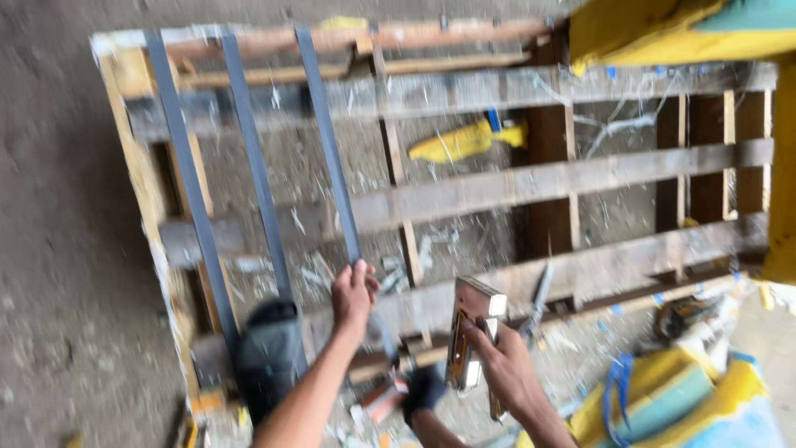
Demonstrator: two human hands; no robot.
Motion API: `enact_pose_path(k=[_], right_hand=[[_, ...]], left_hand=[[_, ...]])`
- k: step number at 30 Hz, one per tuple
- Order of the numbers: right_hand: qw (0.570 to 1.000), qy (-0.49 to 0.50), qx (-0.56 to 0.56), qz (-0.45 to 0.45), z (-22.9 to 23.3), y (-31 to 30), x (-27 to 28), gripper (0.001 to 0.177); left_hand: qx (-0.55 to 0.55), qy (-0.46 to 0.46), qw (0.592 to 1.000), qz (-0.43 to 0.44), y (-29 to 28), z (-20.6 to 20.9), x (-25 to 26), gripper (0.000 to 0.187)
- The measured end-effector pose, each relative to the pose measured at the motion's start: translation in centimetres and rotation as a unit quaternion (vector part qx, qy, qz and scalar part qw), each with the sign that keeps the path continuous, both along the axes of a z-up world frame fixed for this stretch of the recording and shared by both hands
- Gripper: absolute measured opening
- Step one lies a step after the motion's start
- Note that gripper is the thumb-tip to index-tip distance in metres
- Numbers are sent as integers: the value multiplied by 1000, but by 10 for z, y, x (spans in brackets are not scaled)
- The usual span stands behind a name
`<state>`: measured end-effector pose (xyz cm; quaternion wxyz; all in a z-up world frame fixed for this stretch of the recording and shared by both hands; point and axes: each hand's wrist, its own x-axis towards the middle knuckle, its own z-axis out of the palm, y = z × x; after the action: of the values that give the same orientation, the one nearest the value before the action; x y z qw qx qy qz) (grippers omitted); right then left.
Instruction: The person attaches webbing to a wooden furniture frame using a manual staple gun and cuts the webbing with scissors.
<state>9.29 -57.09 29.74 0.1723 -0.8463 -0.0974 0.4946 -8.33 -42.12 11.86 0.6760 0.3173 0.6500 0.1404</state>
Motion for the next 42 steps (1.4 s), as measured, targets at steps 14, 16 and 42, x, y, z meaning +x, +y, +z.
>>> enact_pose_path(k=[14,16,42], right_hand=[[989,19,-30,142,-20,-155,-8,44],[982,27,-63,174,-19,-148,-13,49],[981,-27,-11,193,-145,-159,-199,40]], left_hand=[[-24,-123,978,169,-173,-3,-27,38],[-3,-21,995,93,-196,-4,-38,38],[29,-78,996,16,-314,-115,-135,37]])
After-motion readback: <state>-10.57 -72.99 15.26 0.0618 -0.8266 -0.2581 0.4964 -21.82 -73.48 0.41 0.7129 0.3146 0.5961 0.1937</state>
